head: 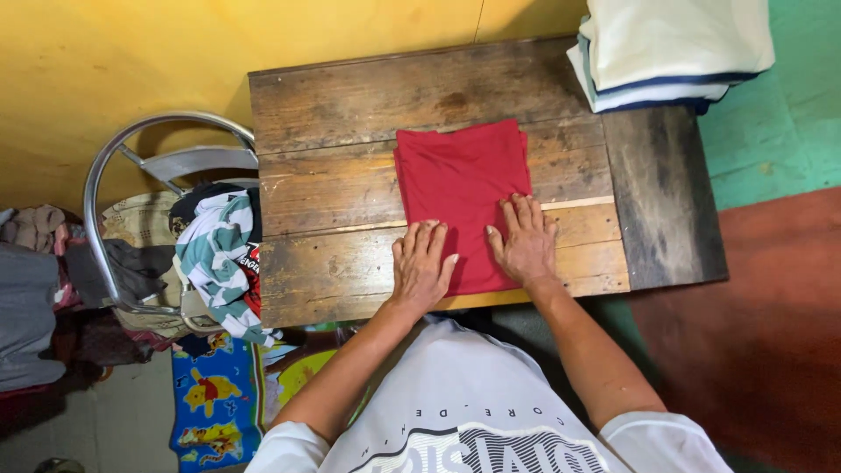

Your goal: The person folds a red t-shirt on a wooden table. They smooth the fabric, fold the sleeves inward, fold the shirt in half lengthwise, then fold it into thirds to create a compact rectangle. The folded shirt is placed on a stack of other folded clothes.

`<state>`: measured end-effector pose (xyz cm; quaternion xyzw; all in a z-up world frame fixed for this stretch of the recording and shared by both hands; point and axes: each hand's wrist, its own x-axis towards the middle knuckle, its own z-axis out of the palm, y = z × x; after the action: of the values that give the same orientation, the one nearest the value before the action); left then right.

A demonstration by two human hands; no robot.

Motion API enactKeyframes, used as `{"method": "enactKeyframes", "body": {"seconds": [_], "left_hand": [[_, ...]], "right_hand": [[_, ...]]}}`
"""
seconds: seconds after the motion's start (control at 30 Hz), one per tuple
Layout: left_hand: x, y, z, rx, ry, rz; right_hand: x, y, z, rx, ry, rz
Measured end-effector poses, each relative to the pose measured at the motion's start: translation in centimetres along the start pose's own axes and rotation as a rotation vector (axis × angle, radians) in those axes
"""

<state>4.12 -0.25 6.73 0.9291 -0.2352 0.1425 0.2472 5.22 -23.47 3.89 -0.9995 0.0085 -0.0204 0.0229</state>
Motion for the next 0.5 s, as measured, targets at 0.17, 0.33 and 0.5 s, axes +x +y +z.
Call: {"method": "enactKeyframes", "body": {"seconds": [0.17, 0.33, 0.5], "left_hand": [[-0.2, 0.7, 3.5, 0.018, -0.076, -0.104], [-0.8, 0.4, 4.7, 0.030, -0.175, -0.178], [-0.6, 0.5, 4.6, 0.068, -0.201, -0.192]], "right_hand": [[-0.1, 0.1, -0.6, 0.025, 0.011, -0.016], [-0.3, 0.0, -1.2, 0.034, 0.072, -0.018], [0.2, 0.1, -0.5, -0.005, 0.123, -0.055]]}}
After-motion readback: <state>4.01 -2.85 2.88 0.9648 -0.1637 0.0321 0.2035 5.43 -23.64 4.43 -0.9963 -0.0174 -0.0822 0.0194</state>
